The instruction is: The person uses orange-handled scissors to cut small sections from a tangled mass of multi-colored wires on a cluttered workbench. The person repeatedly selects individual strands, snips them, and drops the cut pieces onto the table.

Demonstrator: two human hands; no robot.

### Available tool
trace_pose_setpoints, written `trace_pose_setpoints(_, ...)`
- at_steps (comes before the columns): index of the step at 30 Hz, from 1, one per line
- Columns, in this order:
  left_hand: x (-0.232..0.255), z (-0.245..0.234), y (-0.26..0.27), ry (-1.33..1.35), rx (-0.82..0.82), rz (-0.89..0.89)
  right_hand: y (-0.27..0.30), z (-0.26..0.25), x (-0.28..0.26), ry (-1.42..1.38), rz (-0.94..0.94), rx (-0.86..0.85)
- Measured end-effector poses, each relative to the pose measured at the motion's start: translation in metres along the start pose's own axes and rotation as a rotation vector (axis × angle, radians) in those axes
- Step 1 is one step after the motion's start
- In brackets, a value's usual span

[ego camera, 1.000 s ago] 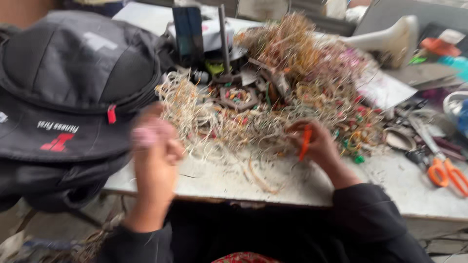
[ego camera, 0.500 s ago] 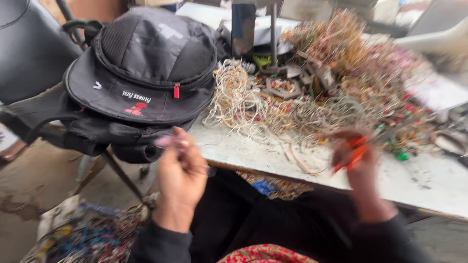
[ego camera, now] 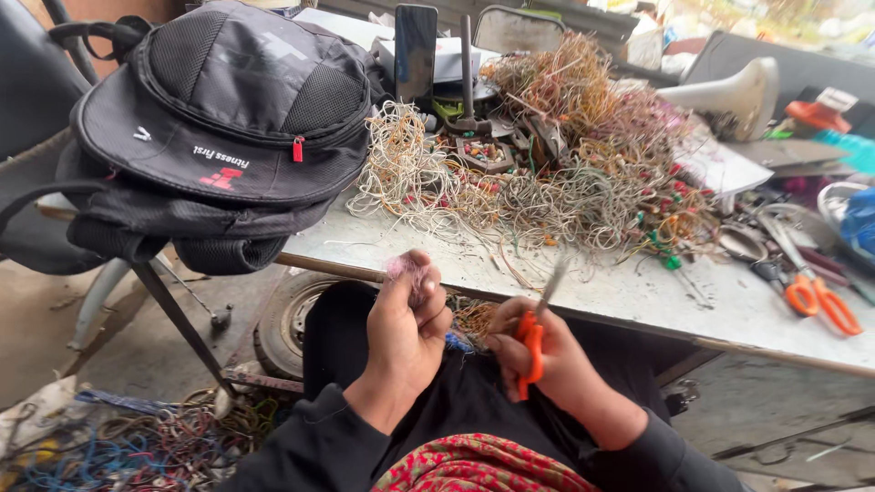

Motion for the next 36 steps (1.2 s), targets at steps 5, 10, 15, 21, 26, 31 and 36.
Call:
trace_pose_setpoints(5, 0.005, -0.007, 0.020, -0.222, -0.050, -0.010, 0.036, -0.005, -0.016, 0.041, -0.051, -0.178)
trace_pose_setpoints(10, 0.037, -0.026, 0.030, -0.421, -0.014, 0.146, 0.079, -0.019, -0.039, 0.448, -0.174, -0.427)
trace_pose_setpoints(15, 0.086, -0.056, 0.048, -0.909, 0.058, 0.211, 0.113, -0.115, -0.020, 0.318, 0.335, -0.139)
trace_pose_setpoints(21, 0.129, -0.155, 0.075, -1.217, 0.290, -0.036, 0.161, -0.158, -0.028, 0.242, 0.232, -0.124)
trace_pose_setpoints(26, 0.143, -0.241, 0.098, -1.018, 0.472, -0.183, 0.141, -0.107, 0.001, 0.393, 0.339, -0.757)
trace_pose_setpoints(31, 0.171, -0.279, 0.116, -0.976, 0.656, -0.227, 0.095, -0.134, -0.026, 1.123, -0.034, 0.216)
trace_pose_setpoints(36, 0.173, -0.279, 0.103, -1.089, 0.783, -0.309, 0.132, -0.152, -0.062, 1.078, 0.144, 0.322)
Point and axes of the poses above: each hand's wrist, its own y-axis away from the middle knuckle, its own z-axis out of the palm, x = y × z, the point moved 6 cm from there along -y, towards the middle knuckle, and after that the axes turned 13 degrees about -x, right-handed, at the moved point
